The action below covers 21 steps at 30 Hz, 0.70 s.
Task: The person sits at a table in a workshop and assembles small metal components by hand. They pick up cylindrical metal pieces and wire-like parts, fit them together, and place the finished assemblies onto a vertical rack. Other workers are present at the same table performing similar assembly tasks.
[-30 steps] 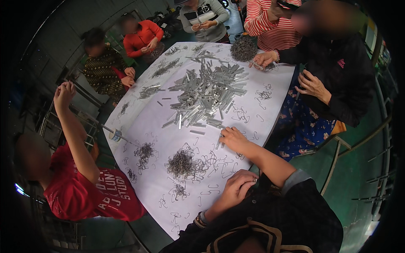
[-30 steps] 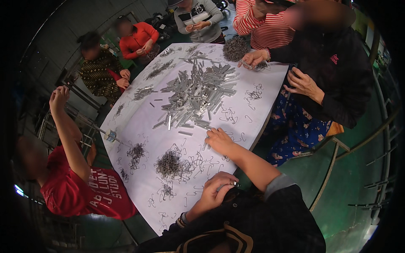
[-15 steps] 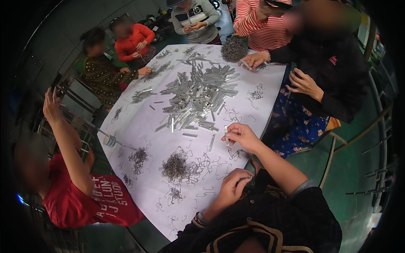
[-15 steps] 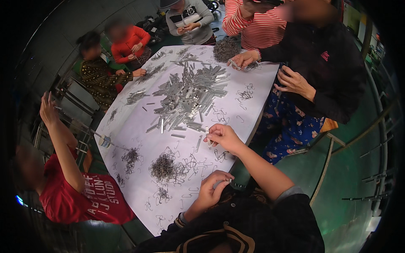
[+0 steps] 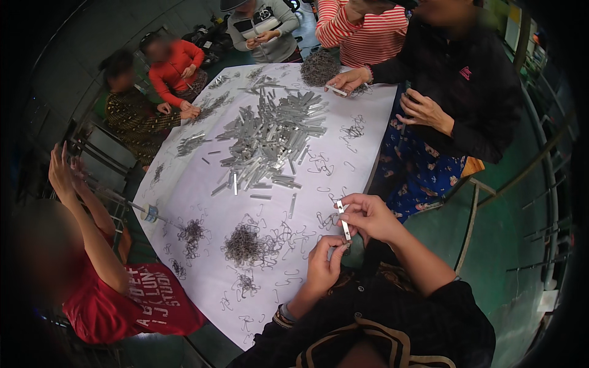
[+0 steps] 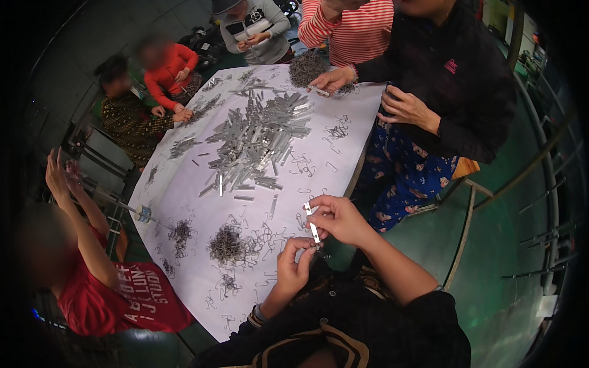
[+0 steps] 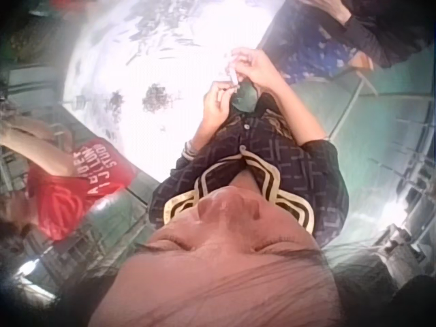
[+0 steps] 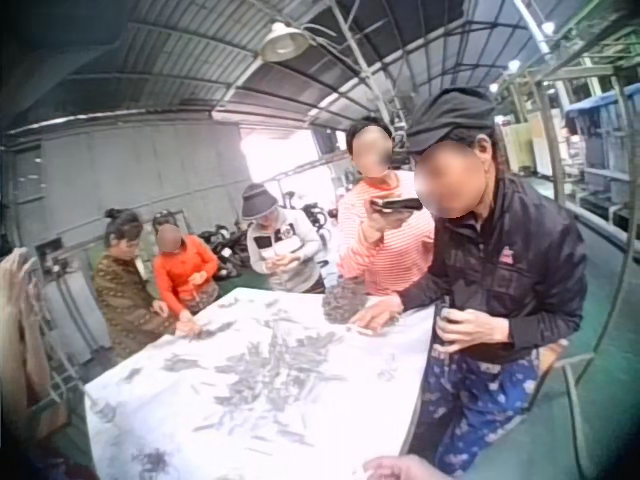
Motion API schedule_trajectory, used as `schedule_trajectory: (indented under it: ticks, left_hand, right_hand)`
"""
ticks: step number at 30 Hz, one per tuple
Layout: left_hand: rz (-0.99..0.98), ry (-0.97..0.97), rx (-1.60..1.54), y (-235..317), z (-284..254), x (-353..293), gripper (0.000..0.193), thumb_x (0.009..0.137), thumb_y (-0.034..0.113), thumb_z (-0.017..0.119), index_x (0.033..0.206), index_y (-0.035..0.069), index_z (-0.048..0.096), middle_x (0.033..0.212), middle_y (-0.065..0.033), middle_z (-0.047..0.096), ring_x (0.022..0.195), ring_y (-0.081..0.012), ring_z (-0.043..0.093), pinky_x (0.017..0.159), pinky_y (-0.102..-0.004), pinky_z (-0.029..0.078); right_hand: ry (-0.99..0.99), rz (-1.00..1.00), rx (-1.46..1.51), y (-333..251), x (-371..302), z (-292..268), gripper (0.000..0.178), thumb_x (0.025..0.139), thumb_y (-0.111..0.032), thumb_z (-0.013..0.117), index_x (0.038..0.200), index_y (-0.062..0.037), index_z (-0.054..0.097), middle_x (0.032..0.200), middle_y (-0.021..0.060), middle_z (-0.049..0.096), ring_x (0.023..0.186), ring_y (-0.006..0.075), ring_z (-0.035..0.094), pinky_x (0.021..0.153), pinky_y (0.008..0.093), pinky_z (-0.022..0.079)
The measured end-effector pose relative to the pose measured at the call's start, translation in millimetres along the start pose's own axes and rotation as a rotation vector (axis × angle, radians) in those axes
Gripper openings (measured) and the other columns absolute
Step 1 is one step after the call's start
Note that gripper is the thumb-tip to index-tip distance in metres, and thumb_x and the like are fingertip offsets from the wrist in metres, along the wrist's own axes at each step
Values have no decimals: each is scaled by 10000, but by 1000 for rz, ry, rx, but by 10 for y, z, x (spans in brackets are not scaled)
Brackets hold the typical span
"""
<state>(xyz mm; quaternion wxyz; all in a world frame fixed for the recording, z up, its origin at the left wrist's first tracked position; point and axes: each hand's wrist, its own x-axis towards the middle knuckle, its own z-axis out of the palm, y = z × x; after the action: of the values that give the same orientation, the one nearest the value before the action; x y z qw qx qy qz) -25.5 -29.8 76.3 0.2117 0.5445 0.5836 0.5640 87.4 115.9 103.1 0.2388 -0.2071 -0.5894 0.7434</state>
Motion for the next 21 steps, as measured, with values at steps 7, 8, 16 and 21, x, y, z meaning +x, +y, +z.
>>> schedule_trajectory:
  ticks: [7, 8, 16, 21]
  left_hand:
    - [0, -38, -5, -44, 15, -16, 82, 877, -14, 604, 925, 1, 539, 858, -150, 647, 760, -279, 657, 684, -330, 508]
    - [-13, -63, 15, -44, 4, -16, 72, 891, -12, 590, 932, 1, 532, 872, -142, 656, 791, -245, 657, 715, -317, 507]
    - [10, -57, 86, -28, -2, 16, 96, 871, 5, 626, 923, 2, 545, 834, -152, 640, 732, -300, 650, 656, -337, 506]
    - [-76, -137, 72, -106, 22, -26, 109, 870, 16, 640, 949, -6, 567, 854, -132, 657, 811, -233, 660, 726, -309, 506]
  right_hand:
    - [14, -19, -113, -67, -94, 62, 252, 903, -82, 623, 1115, 45, 577, 814, 70, 675, 628, 62, 579, 552, 211, 474]
    - [25, -28, -135, -63, -99, 68, 254, 900, -82, 626, 1114, 47, 578, 809, 69, 674, 628, 61, 576, 551, 211, 470]
    - [128, -114, -351, -160, -179, 153, 252, 863, -50, 651, 1088, 51, 601, 797, 74, 683, 688, 79, 609, 615, 230, 492]
    - [258, -279, -456, 47, -342, 178, 265, 821, -85, 696, 1067, -2, 642, 797, 117, 679, 691, 157, 661, 645, 263, 518]
